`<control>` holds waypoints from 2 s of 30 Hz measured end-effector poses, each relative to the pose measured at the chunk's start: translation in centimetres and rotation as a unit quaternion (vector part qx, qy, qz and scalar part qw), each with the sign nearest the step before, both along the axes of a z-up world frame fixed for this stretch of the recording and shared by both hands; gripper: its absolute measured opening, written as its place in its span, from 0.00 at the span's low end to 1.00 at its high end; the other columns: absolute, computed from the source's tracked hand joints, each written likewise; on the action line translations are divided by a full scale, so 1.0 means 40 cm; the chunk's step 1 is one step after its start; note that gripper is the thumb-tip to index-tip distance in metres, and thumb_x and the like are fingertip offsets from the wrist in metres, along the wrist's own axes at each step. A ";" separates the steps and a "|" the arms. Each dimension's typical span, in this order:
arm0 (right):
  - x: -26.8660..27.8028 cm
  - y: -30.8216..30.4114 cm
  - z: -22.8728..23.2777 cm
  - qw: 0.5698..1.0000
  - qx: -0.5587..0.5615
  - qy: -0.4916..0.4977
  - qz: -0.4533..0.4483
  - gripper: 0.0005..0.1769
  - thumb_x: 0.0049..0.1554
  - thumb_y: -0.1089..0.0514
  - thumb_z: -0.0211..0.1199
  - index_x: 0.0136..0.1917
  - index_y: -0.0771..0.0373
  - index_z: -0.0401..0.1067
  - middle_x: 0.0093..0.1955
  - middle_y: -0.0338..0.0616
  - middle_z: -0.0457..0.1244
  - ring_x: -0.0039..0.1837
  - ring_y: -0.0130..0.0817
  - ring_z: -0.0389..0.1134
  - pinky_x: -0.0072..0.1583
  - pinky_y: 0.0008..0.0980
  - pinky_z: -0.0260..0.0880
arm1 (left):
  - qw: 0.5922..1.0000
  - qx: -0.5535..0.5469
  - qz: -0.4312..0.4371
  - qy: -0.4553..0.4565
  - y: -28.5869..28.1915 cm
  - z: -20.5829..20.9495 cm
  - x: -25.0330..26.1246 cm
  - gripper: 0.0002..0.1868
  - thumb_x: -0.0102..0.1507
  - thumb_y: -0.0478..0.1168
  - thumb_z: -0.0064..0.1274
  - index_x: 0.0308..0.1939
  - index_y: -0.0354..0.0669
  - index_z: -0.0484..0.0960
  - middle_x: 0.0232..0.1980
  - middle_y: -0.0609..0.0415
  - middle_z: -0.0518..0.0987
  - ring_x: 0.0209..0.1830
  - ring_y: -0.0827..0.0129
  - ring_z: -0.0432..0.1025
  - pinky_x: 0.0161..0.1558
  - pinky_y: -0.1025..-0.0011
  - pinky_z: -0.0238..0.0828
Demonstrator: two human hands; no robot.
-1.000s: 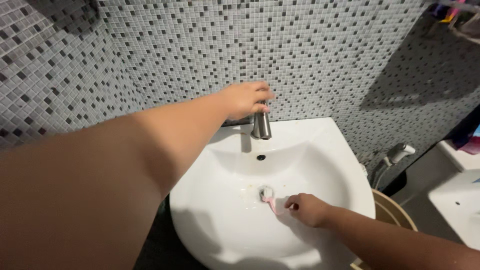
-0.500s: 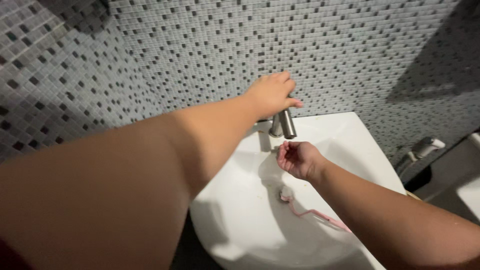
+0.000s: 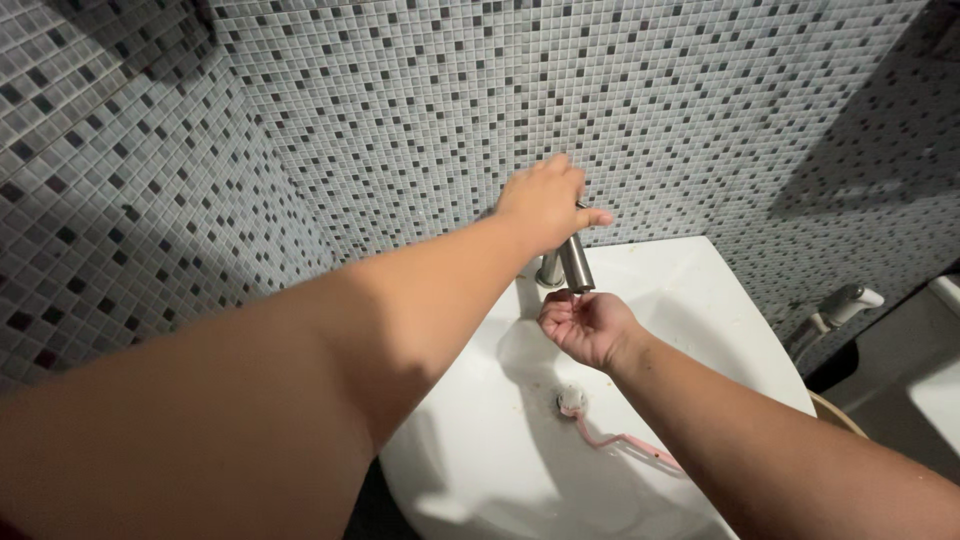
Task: The person cleans the edges and basin of a sink using a small brush, then turns on the faucet to rinse the sink and the brush.
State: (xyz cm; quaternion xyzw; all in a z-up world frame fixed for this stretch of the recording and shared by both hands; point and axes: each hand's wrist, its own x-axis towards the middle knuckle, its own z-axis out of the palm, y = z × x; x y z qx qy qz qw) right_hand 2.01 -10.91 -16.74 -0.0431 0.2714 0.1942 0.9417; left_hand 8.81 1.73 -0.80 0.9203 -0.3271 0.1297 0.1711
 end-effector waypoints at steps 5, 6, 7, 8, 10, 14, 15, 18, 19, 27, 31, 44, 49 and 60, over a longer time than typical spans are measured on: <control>0.089 -0.123 -0.108 0.997 -0.076 0.022 -0.016 0.11 0.63 0.60 0.40 0.41 0.67 0.58 0.35 0.43 0.53 0.33 0.30 0.55 0.38 0.32 0.64 | 0.829 -0.501 0.118 0.220 0.001 -0.237 0.032 0.23 0.65 0.53 0.51 0.53 0.37 0.80 0.51 0.45 0.78 0.53 0.54 0.72 0.57 0.55 0.67; 0.128 -0.174 -0.090 0.992 -0.122 0.005 -0.021 0.12 0.64 0.59 0.42 0.43 0.68 0.60 0.36 0.44 0.56 0.34 0.31 0.58 0.38 0.33 0.68 | 0.710 -0.584 0.155 0.362 0.024 -0.324 0.026 0.19 0.67 0.48 0.46 0.51 0.37 0.81 0.46 0.47 0.80 0.48 0.56 0.75 0.56 0.53 0.69; 0.174 -0.211 -0.051 0.985 -0.168 -0.012 -0.025 0.12 0.65 0.59 0.44 0.45 0.69 0.62 0.37 0.45 0.58 0.35 0.33 0.62 0.37 0.33 0.71 | 0.678 -0.583 0.213 0.394 0.046 -0.411 0.021 0.13 0.68 0.42 0.44 0.51 0.43 0.80 0.48 0.58 0.80 0.49 0.69 0.74 0.55 0.59 0.70; 0.213 -0.234 0.006 0.985 -0.150 -0.003 -0.090 0.15 0.65 0.56 0.41 0.45 0.69 0.62 0.38 0.48 0.59 0.35 0.36 0.63 0.37 0.37 0.71 | 0.589 -0.602 0.191 0.504 0.048 -0.496 0.008 0.11 0.68 0.41 0.46 0.49 0.41 0.81 0.46 0.55 0.80 0.45 0.68 0.73 0.51 0.64 0.72; 0.264 -0.253 0.179 0.934 -0.344 -0.073 -0.065 0.18 0.68 0.58 0.41 0.49 0.69 0.70 0.38 0.47 0.67 0.37 0.28 0.67 0.42 0.30 0.75 | 0.465 -0.604 0.144 0.631 0.032 -0.621 0.005 0.08 0.68 0.38 0.48 0.45 0.41 0.82 0.42 0.53 0.80 0.40 0.67 0.74 0.44 0.69 0.75; 0.224 -0.148 0.475 0.764 -0.558 -0.274 0.174 0.17 0.67 0.59 0.47 0.55 0.72 0.74 0.48 0.50 0.70 0.47 0.35 0.74 0.53 0.34 0.78 | 0.356 -0.621 0.072 0.695 -0.069 -0.712 0.003 0.05 0.69 0.33 0.46 0.42 0.41 0.79 0.37 0.54 0.80 0.38 0.68 0.76 0.41 0.71 0.79; 0.190 -0.121 0.525 0.718 -0.595 -0.288 0.217 0.16 0.67 0.59 0.51 0.57 0.73 0.74 0.50 0.52 0.70 0.50 0.37 0.74 0.55 0.35 0.79 | 0.327 -0.636 0.057 0.697 -0.095 -0.707 0.009 0.05 0.70 0.32 0.46 0.42 0.39 0.79 0.36 0.53 0.80 0.38 0.67 0.76 0.42 0.71 0.81; 0.095 -0.086 0.605 0.637 -0.683 -0.269 0.233 0.17 0.65 0.58 0.52 0.59 0.71 0.73 0.54 0.55 0.71 0.53 0.42 0.75 0.55 0.38 0.81 | 0.306 -0.665 0.069 0.677 -0.150 -0.637 -0.010 0.06 0.69 0.30 0.45 0.41 0.35 0.79 0.37 0.50 0.82 0.37 0.64 0.78 0.43 0.70 0.83; 0.071 -0.092 0.609 0.620 -0.710 -0.253 0.219 0.18 0.64 0.57 0.51 0.59 0.70 0.73 0.54 0.55 0.71 0.54 0.44 0.76 0.54 0.40 0.81 | 0.298 -0.661 0.070 0.685 -0.163 -0.609 -0.024 0.08 0.70 0.30 0.44 0.41 0.34 0.79 0.37 0.50 0.83 0.35 0.66 0.78 0.40 0.72 0.81; -0.078 -0.295 0.306 0.754 -0.632 -0.072 0.164 0.20 0.65 0.52 0.44 0.58 0.58 0.75 0.50 0.38 0.71 0.48 0.29 0.71 0.48 0.30 0.72 | 0.369 -0.594 0.012 0.714 -0.221 -0.544 0.011 0.10 0.65 0.46 0.52 0.31 0.52 0.70 0.23 0.63 0.60 0.20 0.75 0.55 0.23 0.75 0.48; -0.148 -0.269 0.097 0.854 -0.488 0.002 0.181 0.15 0.66 0.53 0.47 0.51 0.59 0.73 0.44 0.37 0.70 0.44 0.29 0.70 0.46 0.30 0.70 | 0.465 -0.533 -0.045 0.705 -0.209 -0.559 -0.005 0.11 0.65 0.49 0.54 0.31 0.57 0.71 0.20 0.66 0.55 0.16 0.78 0.49 0.19 0.75 0.41; 0.064 -0.003 -0.132 0.980 -0.191 0.032 0.047 0.20 0.66 0.58 0.34 0.36 0.58 0.60 0.26 0.38 0.55 0.29 0.30 0.56 0.36 0.31 0.65 | 0.832 -0.398 0.094 0.375 0.100 -0.370 -0.148 0.14 0.59 0.41 0.55 0.48 0.45 0.81 0.42 0.48 0.87 0.38 0.61 0.83 0.40 0.63 0.78; 0.180 -0.139 -0.213 0.997 -0.019 0.078 -0.017 0.22 0.67 0.52 0.32 0.40 0.64 0.61 0.29 0.41 0.55 0.28 0.27 0.54 0.31 0.25 0.60 | 0.902 -0.359 0.198 0.136 0.124 -0.307 -0.138 0.19 0.64 0.46 0.54 0.58 0.48 0.79 0.61 0.48 0.78 0.61 0.53 0.72 0.60 0.60 0.68; 0.166 -0.205 0.863 0.908 -0.230 -0.348 0.020 0.44 0.69 0.39 0.47 0.80 0.78 0.43 0.77 0.82 0.43 0.75 0.83 0.52 0.73 0.76 0.54 | 0.990 -0.008 -0.060 0.129 -0.016 0.035 0.003 0.25 0.65 0.56 0.51 0.64 0.55 0.80 0.68 0.47 0.76 0.70 0.52 0.68 0.73 0.58 0.63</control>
